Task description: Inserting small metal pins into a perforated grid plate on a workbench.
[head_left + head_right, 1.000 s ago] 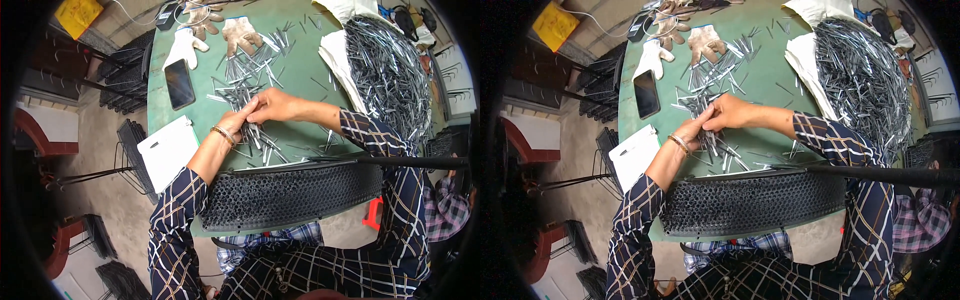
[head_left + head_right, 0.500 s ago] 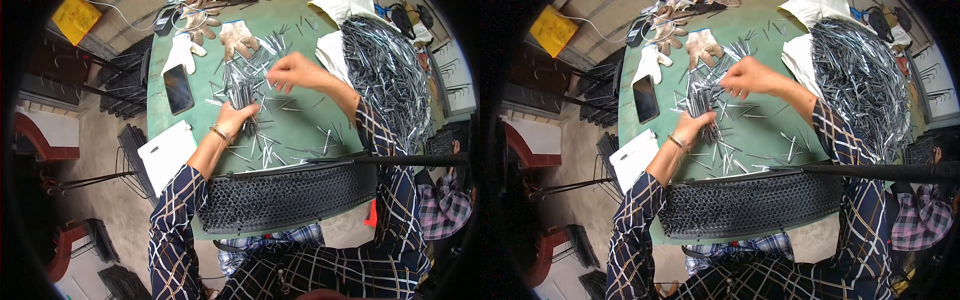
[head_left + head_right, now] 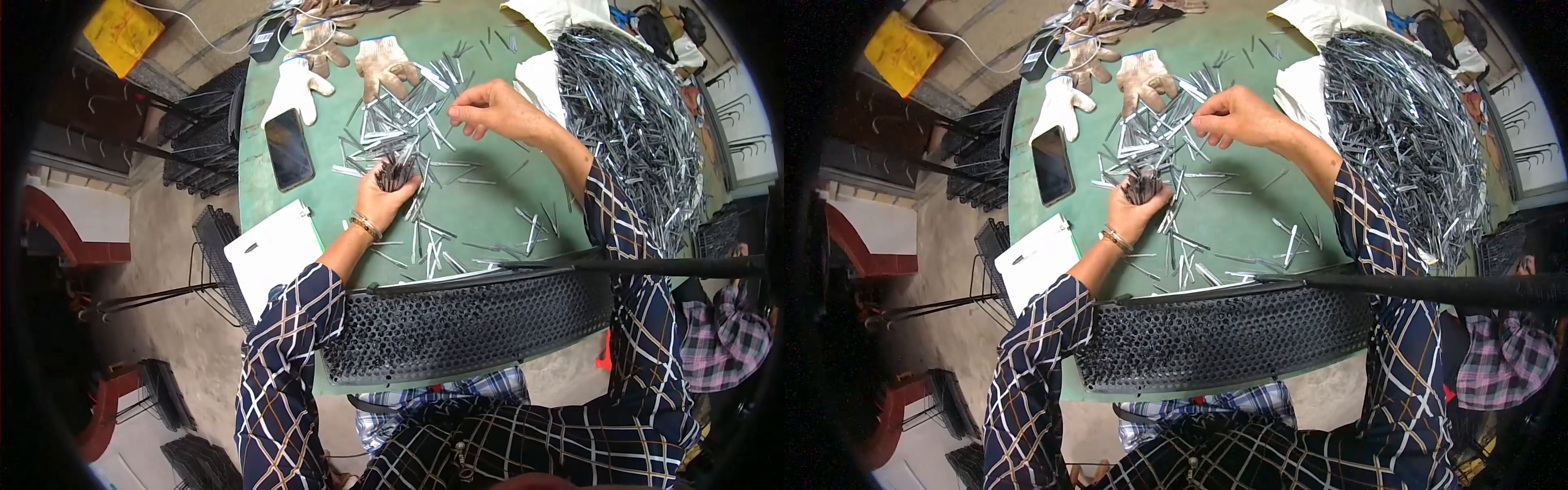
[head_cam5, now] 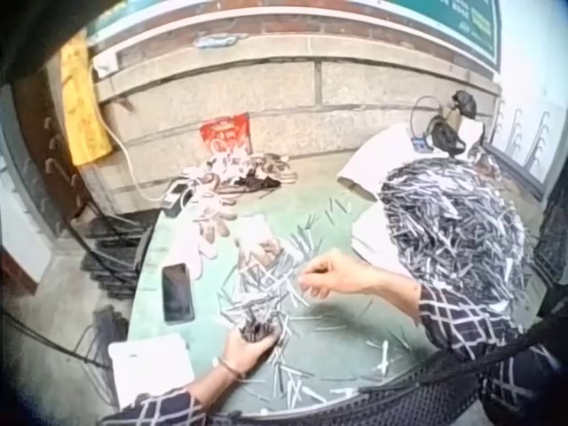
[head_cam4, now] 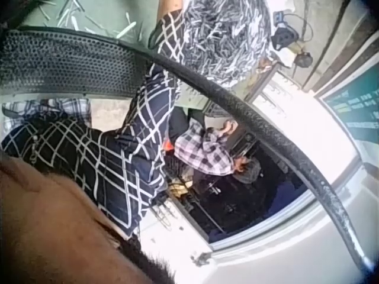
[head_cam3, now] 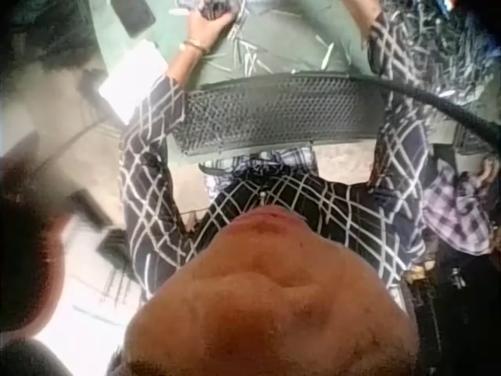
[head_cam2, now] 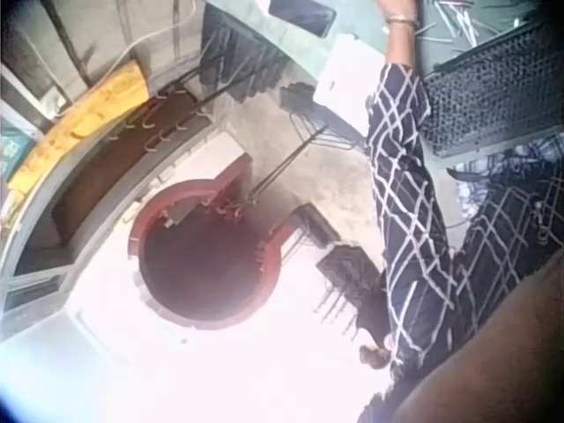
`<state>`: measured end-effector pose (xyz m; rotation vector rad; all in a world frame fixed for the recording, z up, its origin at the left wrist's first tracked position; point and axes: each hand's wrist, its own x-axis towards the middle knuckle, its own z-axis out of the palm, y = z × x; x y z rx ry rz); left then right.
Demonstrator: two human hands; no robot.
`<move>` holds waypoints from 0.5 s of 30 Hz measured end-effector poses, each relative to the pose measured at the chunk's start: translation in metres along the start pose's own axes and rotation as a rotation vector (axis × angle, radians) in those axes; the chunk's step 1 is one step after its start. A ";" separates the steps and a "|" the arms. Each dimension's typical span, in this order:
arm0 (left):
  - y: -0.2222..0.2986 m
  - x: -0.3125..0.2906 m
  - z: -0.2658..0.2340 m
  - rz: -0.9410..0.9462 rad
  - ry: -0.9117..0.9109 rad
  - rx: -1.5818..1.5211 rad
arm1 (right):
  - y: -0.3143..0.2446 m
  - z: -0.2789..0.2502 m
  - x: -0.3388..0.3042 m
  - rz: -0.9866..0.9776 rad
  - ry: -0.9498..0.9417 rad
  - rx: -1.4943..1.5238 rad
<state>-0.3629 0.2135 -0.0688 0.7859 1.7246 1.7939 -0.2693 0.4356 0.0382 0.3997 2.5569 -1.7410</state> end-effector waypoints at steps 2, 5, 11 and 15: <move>-0.001 0.006 0.000 -0.029 -0.008 0.072 | -0.003 -0.008 -0.001 0.013 0.026 0.011; 0.014 0.006 -0.004 -0.052 -0.006 0.060 | -0.014 -0.012 -0.007 0.013 0.061 0.052; 0.050 0.014 0.005 -0.157 -0.061 -0.335 | -0.028 -0.036 -0.038 0.031 0.185 0.088; 0.097 0.004 -0.007 -0.239 -0.019 -0.775 | -0.046 -0.053 -0.082 0.025 0.304 0.137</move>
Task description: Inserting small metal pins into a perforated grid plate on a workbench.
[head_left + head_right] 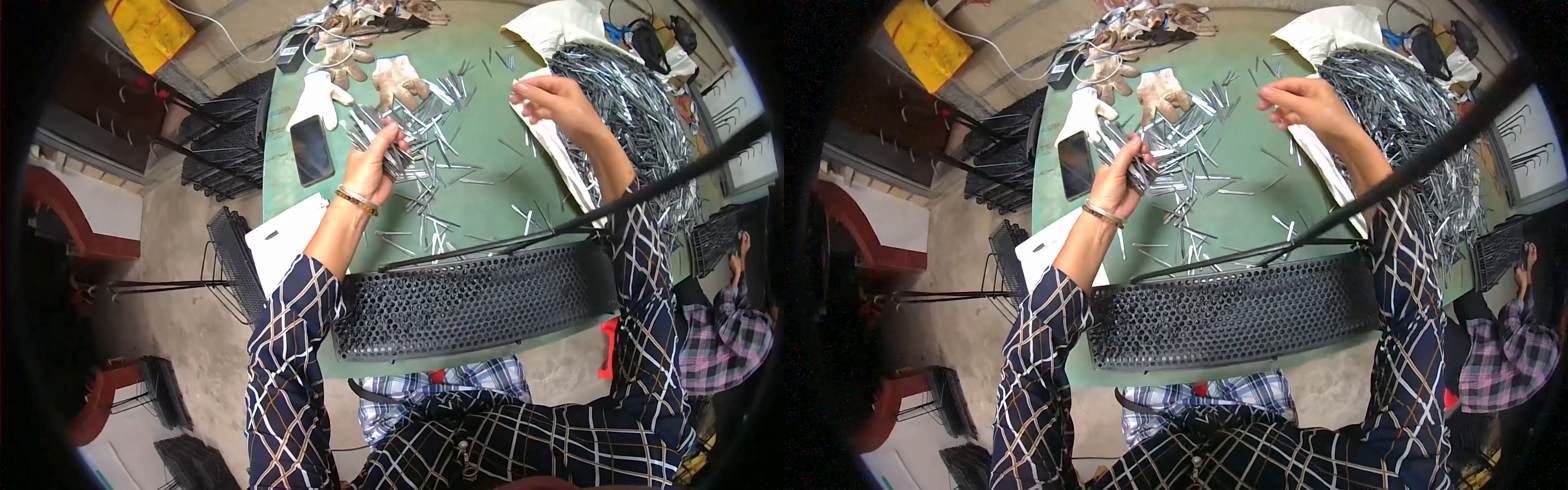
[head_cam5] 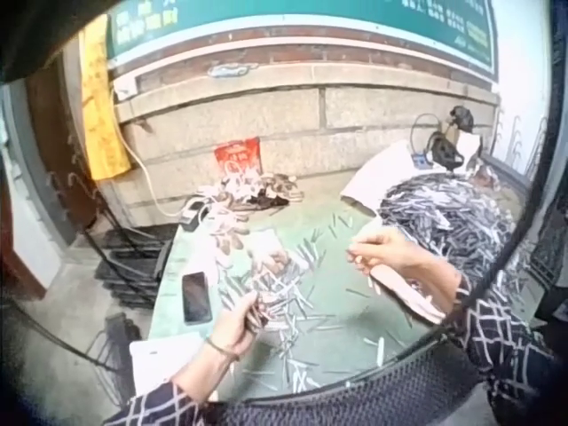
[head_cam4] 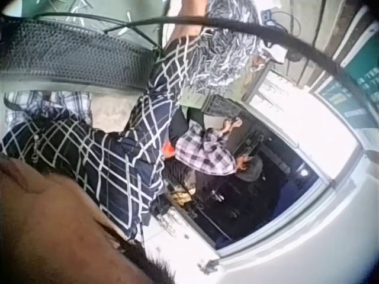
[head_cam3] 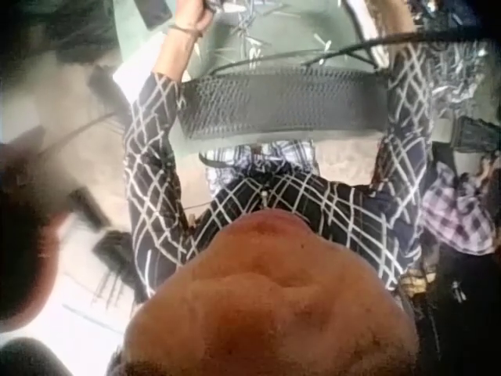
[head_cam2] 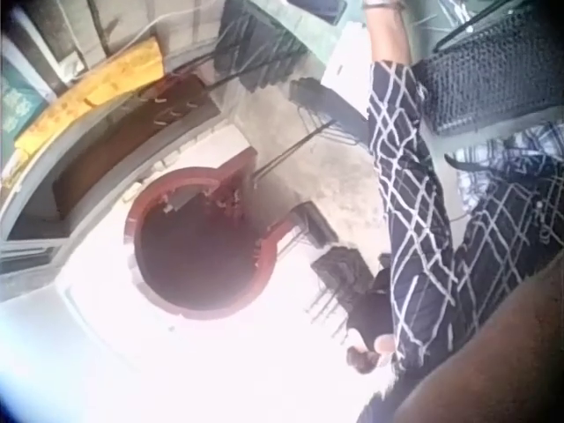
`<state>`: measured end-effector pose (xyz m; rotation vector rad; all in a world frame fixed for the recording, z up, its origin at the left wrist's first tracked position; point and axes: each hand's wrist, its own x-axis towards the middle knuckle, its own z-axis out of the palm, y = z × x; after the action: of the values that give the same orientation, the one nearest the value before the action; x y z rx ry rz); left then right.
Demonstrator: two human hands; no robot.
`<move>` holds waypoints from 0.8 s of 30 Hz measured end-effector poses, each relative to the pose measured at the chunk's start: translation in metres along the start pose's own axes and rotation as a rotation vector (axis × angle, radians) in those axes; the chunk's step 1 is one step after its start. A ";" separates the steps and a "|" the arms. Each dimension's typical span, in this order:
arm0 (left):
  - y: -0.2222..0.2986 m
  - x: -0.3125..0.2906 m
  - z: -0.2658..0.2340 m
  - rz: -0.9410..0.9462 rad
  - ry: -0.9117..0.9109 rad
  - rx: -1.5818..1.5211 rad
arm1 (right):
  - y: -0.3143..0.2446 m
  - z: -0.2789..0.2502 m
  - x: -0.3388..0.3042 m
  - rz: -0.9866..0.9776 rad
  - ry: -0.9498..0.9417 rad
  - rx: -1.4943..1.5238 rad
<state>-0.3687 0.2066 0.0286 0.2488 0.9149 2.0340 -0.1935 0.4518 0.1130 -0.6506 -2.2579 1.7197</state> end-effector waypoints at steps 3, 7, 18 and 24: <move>0.020 -0.020 0.010 0.021 -0.041 -0.069 | -0.005 -0.014 -0.046 -0.053 0.209 0.068; 0.035 -0.069 0.042 0.043 -0.154 0.014 | -0.013 -0.016 -0.130 -0.210 0.597 0.103; -0.014 -0.243 0.114 -0.155 -0.277 0.349 | -0.011 0.151 -0.249 -0.128 -0.052 0.918; -0.077 -0.314 0.084 -0.427 -0.167 0.215 | -0.001 0.173 -0.279 0.064 -0.209 0.864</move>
<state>-0.0896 0.0315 0.0842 0.3061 0.9869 1.5036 -0.0252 0.1705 0.0884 -0.3454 -1.3445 2.5928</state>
